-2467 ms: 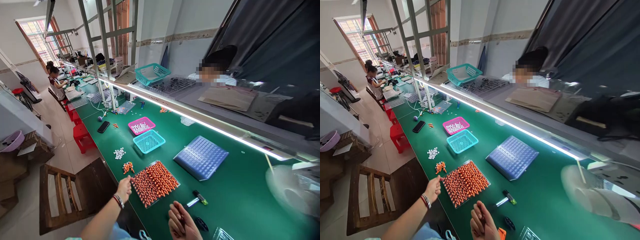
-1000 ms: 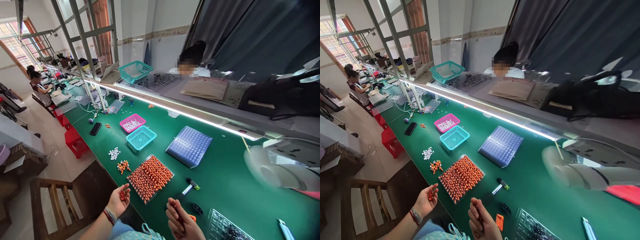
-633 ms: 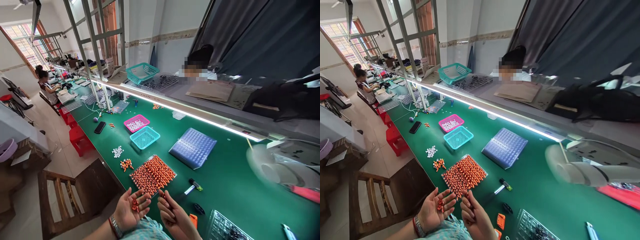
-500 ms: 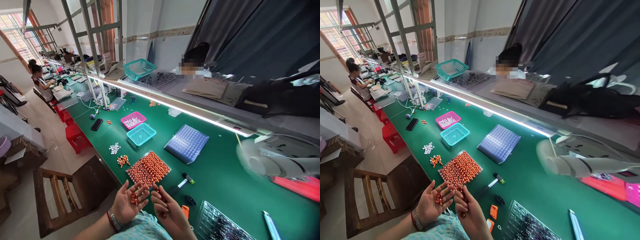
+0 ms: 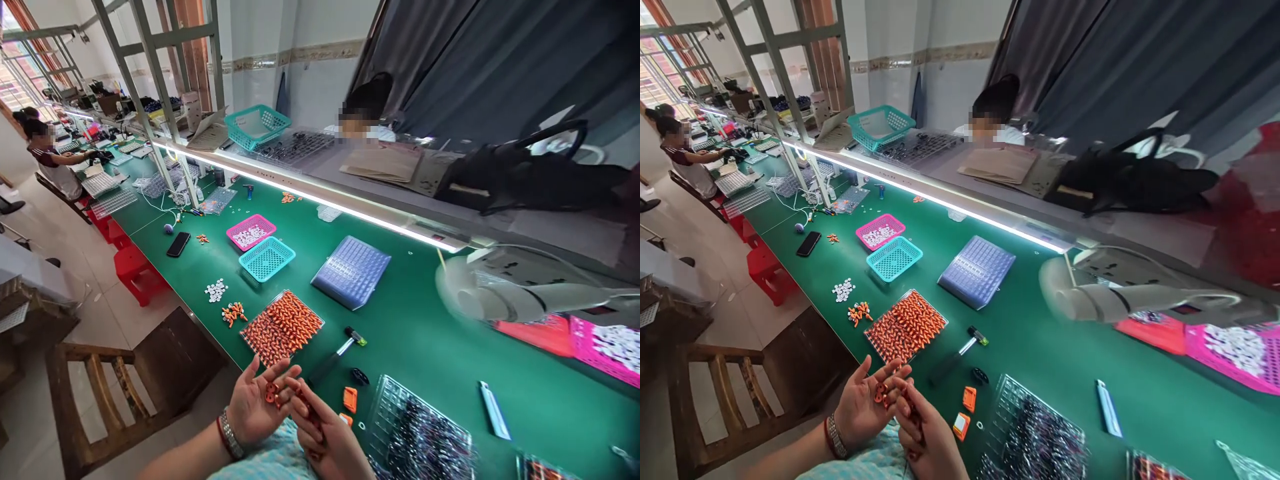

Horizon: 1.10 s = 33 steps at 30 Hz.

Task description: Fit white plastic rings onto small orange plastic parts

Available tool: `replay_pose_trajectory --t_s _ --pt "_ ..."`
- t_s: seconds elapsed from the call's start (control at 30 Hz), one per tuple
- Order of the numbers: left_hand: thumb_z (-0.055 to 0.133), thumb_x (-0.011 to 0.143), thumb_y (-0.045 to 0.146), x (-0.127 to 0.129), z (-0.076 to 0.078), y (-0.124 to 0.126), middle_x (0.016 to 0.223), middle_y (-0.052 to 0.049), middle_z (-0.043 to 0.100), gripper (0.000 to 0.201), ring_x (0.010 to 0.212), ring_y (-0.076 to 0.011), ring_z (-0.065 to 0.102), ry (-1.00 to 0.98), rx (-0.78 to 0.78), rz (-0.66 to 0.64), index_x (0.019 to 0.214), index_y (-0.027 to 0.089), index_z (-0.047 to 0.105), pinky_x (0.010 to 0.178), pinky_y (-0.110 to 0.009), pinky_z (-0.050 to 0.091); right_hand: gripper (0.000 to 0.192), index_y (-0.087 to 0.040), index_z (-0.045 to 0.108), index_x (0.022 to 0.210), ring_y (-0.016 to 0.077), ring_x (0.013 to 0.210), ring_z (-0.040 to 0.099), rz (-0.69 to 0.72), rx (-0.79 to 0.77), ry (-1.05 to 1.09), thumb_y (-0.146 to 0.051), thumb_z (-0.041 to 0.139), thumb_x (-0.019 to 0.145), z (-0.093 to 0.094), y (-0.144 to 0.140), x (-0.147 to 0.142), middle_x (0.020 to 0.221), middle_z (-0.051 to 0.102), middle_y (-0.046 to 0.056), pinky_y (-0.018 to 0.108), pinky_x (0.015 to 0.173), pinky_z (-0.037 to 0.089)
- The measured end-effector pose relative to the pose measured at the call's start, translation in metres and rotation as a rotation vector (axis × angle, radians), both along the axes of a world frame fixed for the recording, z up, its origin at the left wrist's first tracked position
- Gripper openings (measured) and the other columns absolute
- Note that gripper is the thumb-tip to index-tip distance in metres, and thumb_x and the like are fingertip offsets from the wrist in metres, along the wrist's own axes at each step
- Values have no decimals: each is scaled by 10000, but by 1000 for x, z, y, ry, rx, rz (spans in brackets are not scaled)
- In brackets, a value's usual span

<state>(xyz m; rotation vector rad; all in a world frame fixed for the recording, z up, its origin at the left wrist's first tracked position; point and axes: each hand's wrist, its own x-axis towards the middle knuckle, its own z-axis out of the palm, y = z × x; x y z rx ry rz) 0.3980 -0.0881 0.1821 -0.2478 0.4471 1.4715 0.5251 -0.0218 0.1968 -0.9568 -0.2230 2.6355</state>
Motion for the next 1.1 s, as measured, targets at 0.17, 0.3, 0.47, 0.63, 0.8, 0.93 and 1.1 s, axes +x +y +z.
replay_pose_trajectory --t_s 0.17,0.3,0.47,0.63,0.8,0.93,1.1 --pt "352 1011 430 9 1 5 1173 -181 708 502 943 -229 693 -7 -19 -66 1149 79 682 851 -320 469 468 -134 740 927 -16 309 200 28 164 -112 -484 856 639 5 2 5 441 484 -98 124 312 123" --pt "313 1023 402 13 -2 9 1177 -178 706 510 927 -222 697 -6 -28 -82 1148 77 685 713 -285 483 476 -152 739 957 -14 312 246 81 208 -154 -467 860 622 11 8 8 474 596 -44 119 332 127" --pt "322 1022 368 13 -5 13 1155 -163 718 486 870 -222 707 -2 -45 -73 1124 80 701 695 -307 499 501 -153 720 959 -13 313 229 143 208 -173 -497 841 616 14 14 7 461 601 -43 118 330 104" --pt "394 1003 241 15 -8 12 1123 -133 738 366 899 -206 708 5 -78 -51 1078 93 721 768 -298 510 477 -147 709 948 -11 315 215 183 210 -167 -469 835 619 14 17 4 462 591 -53 125 326 94" --pt "438 988 158 15 -11 12 1117 -124 743 304 939 -179 705 5 -86 -33 1074 98 723 807 -255 498 418 -131 711 866 -22 306 210 176 201 -161 -428 851 607 9 20 2 446 558 -69 127 323 96" --pt "442 983 144 14 -12 13 1098 -127 752 303 943 -173 706 3 -70 -4 1067 80 726 814 -254 502 473 -134 720 858 -27 300 198 157 169 -141 -472 882 569 5 20 0 434 560 -67 122 313 87" --pt "456 966 105 11 -11 13 1065 -112 765 290 918 -172 717 16 -74 -1 1085 86 720 831 -269 510 359 -143 711 795 -20 335 233 56 84 -98 -439 848 644 3 25 0 516 574 -65 112 310 125"
